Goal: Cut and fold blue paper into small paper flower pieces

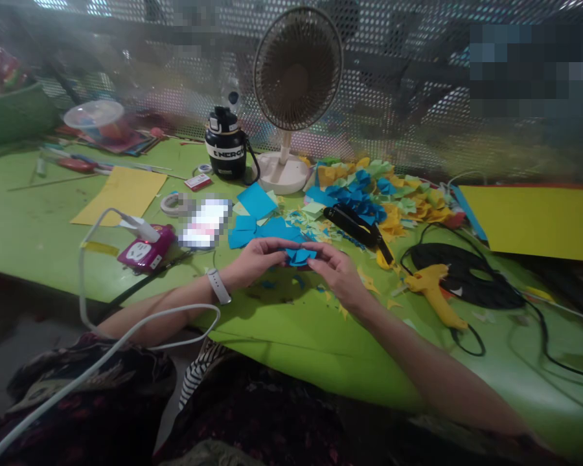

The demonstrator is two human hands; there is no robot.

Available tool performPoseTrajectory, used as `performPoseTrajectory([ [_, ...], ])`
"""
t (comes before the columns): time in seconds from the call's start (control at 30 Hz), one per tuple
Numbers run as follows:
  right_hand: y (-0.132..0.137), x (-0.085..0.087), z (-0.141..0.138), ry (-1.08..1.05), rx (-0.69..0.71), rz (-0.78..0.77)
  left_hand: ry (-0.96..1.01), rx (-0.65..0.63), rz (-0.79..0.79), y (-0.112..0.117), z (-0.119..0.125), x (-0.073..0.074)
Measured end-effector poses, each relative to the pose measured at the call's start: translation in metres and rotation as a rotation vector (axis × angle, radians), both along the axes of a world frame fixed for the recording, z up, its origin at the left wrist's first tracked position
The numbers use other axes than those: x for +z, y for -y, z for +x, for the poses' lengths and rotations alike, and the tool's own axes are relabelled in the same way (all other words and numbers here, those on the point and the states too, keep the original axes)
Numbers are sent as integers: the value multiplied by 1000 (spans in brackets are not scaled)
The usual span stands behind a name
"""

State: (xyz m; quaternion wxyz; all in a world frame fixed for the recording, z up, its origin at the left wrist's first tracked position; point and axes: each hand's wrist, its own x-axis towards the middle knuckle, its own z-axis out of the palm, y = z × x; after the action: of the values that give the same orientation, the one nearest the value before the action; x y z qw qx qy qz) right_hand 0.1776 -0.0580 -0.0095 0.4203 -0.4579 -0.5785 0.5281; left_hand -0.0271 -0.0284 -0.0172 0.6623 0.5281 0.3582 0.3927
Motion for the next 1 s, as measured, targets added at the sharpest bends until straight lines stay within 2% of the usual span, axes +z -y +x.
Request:
performPoseTrajectory([
  [0.23,0,1,0,48,-20,6,-137,5,157,3,0,0],
  [0.53,-1,2,-1,47,-28,-9,-241,23,241,5,0,3],
  [0.8,0,5,0,55,-8,18,-143,21,117,2,0,2],
  [1.0,0,5,0,30,6,0,-149,13,131,2,-1,3],
])
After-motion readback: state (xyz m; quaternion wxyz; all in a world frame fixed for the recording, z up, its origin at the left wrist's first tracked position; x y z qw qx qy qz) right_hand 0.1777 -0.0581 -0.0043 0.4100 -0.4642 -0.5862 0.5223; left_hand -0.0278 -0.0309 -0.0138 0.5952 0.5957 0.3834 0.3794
